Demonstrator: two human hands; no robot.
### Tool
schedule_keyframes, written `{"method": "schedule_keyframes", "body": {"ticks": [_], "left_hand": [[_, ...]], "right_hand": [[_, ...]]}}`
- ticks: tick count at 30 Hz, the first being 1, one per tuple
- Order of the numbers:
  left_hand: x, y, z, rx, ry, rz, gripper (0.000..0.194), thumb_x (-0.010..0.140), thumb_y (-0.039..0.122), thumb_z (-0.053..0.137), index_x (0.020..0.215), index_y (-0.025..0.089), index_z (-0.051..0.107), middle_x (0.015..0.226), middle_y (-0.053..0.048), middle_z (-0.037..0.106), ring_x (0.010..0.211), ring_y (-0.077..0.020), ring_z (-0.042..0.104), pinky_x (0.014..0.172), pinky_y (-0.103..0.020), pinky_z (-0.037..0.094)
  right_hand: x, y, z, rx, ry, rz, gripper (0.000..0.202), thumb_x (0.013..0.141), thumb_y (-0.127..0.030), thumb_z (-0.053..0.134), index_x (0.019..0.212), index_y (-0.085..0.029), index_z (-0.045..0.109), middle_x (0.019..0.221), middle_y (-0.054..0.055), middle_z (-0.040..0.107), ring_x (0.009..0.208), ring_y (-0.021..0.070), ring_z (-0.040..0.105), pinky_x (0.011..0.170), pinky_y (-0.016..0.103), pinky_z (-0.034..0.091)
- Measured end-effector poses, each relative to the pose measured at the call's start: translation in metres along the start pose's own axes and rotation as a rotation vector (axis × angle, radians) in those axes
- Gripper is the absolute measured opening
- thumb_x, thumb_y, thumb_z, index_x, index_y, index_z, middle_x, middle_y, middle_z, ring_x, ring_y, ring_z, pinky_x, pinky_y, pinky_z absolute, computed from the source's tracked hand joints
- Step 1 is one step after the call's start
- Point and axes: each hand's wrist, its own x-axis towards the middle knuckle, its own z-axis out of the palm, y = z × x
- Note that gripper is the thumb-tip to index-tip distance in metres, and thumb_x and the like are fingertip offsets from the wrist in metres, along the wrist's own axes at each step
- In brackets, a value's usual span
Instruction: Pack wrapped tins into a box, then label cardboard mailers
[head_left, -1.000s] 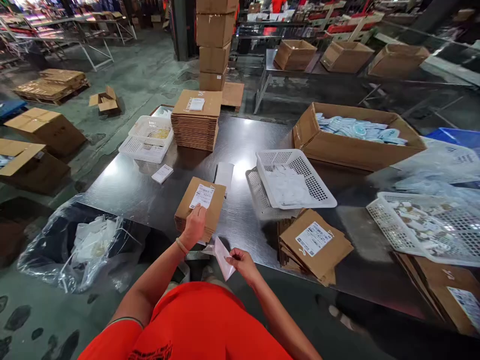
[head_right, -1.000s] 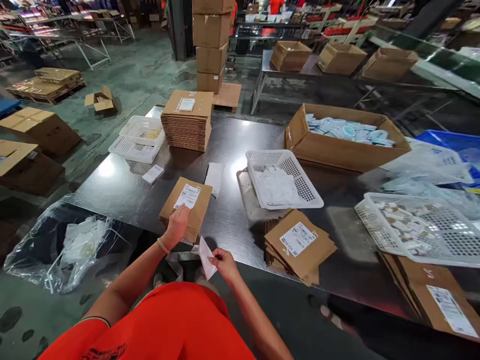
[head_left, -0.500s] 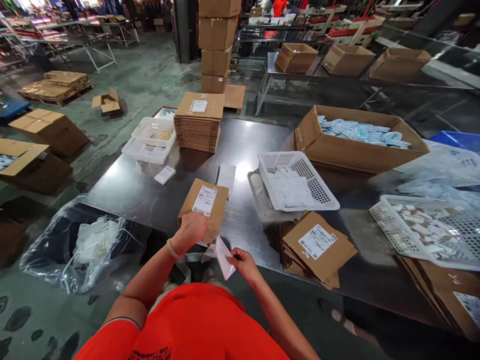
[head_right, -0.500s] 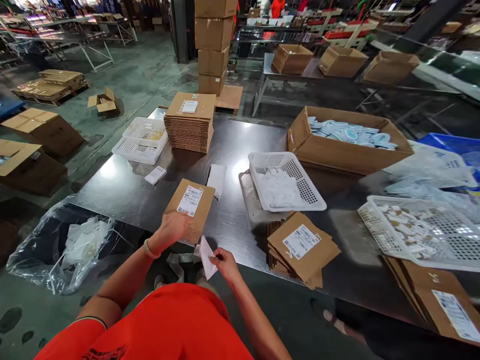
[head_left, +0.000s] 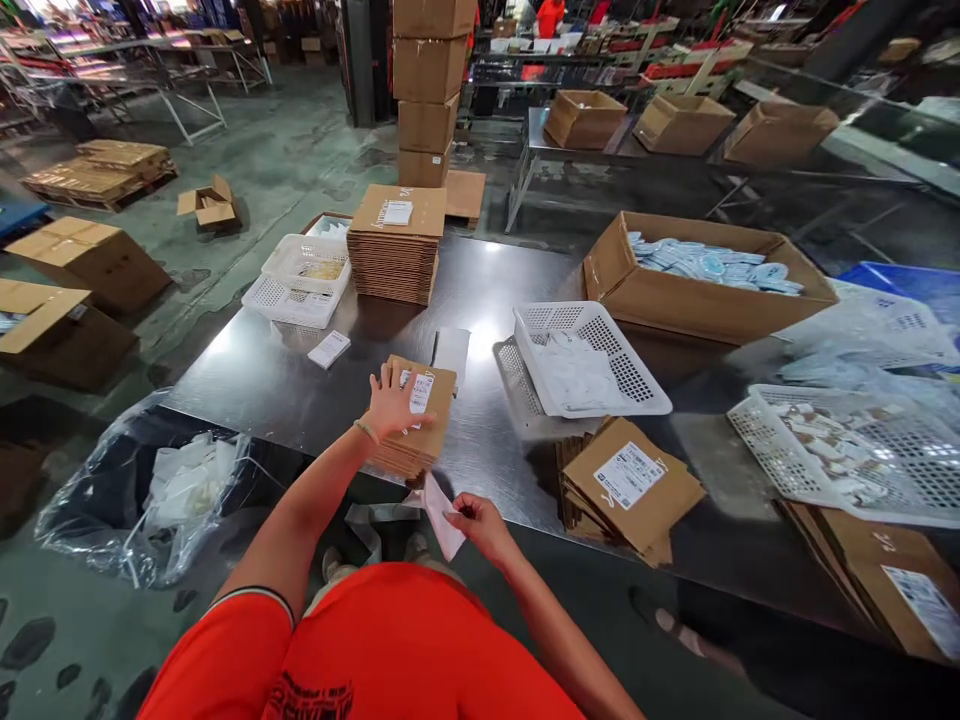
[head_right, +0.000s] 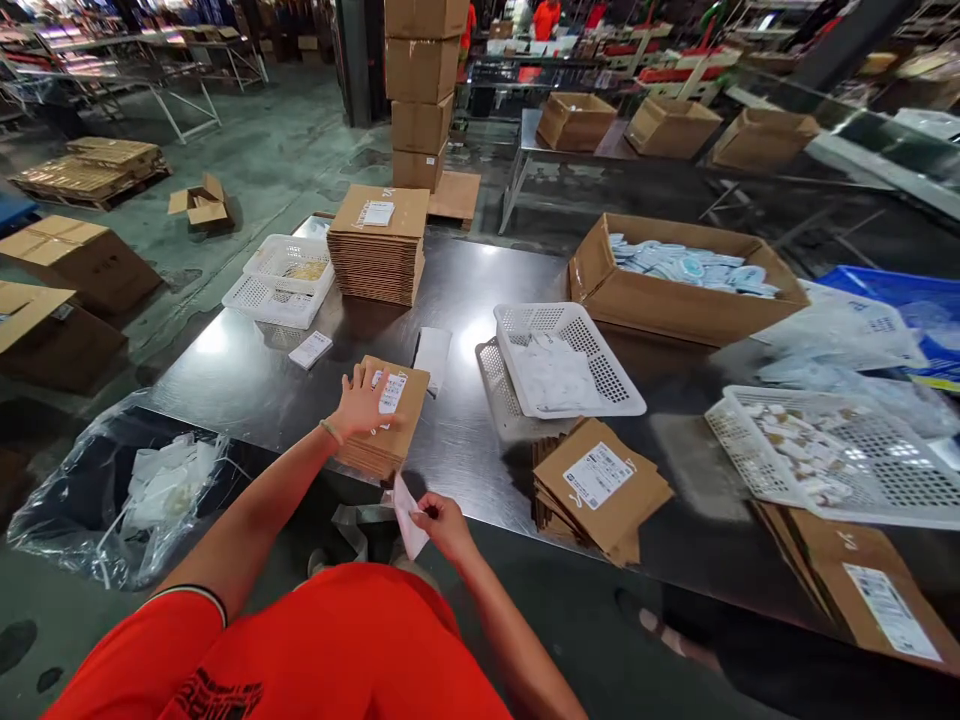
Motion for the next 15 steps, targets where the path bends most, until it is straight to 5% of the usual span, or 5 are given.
{"method": "schedule_keyframes", "body": {"ticks": [4, 6, 9, 11, 15], "left_hand": [[-0.057, -0.02, -0.003, -0.517, 0.216, 0.201, 0.104, 0.083, 0.073, 0.068, 0.162, 0.012, 0.038, 0.157, -0.026, 0.051, 0.15, -0.0445, 0.042, 0.124, -0.06, 0.033], [-0.098, -0.027, 0.01, -0.88, 0.071, 0.434, 0.115, 0.068, 0.085, 0.074, 0.156, 0.016, 0.047, 0.145, -0.024, 0.062, 0.14, -0.0438, 0.053, 0.12, -0.058, 0.04], [-0.147, -0.027, 0.045, -1.245, -0.194, 0.424, 0.136, 0.049, 0.093, 0.078, 0.157, 0.018, 0.045, 0.15, -0.023, 0.058, 0.139, -0.0437, 0.054, 0.119, -0.055, 0.042], [-0.164, -0.024, 0.071, -1.249, -0.344, 0.297, 0.126, 0.041, 0.075, 0.094, 0.148, 0.017, 0.057, 0.141, -0.02, 0.066, 0.129, -0.0413, 0.062, 0.113, -0.05, 0.047], [-0.184, -0.029, 0.101, -1.006, -0.461, 0.034, 0.038, 0.049, 0.023, 0.094, 0.082, 0.016, 0.078, 0.078, -0.005, 0.075, 0.079, -0.0277, 0.07, 0.08, -0.039, 0.059]], "right_hand": [[-0.021, -0.057, -0.004, -0.111, -0.218, -0.16, 0.04, 0.075, -0.057, 0.076, 0.072, -0.02, 0.062, 0.065, -0.003, 0.052, 0.064, 0.0132, 0.042, 0.063, 0.028, 0.031], [-0.032, -0.094, -0.007, -0.048, -0.387, -0.264, 0.04, 0.082, -0.057, 0.076, 0.077, -0.019, 0.064, 0.071, -0.002, 0.055, 0.067, 0.0135, 0.046, 0.065, 0.027, 0.035], [-0.042, -0.147, -0.01, 0.152, -0.539, -0.469, 0.04, 0.087, -0.058, 0.074, 0.079, -0.02, 0.063, 0.08, 0.001, 0.059, 0.075, 0.0157, 0.053, 0.067, 0.028, 0.041], [-0.043, -0.179, -0.012, 0.299, -0.459, -0.581, 0.036, 0.088, -0.055, 0.074, 0.081, -0.022, 0.061, 0.082, 0.002, 0.058, 0.074, 0.0165, 0.055, 0.065, 0.029, 0.043], [-0.036, -0.234, -0.021, 0.398, 0.009, -0.737, 0.028, 0.087, -0.053, 0.073, 0.088, -0.028, 0.06, 0.078, 0.001, 0.053, 0.062, 0.0166, 0.05, 0.057, 0.031, 0.043]]}}
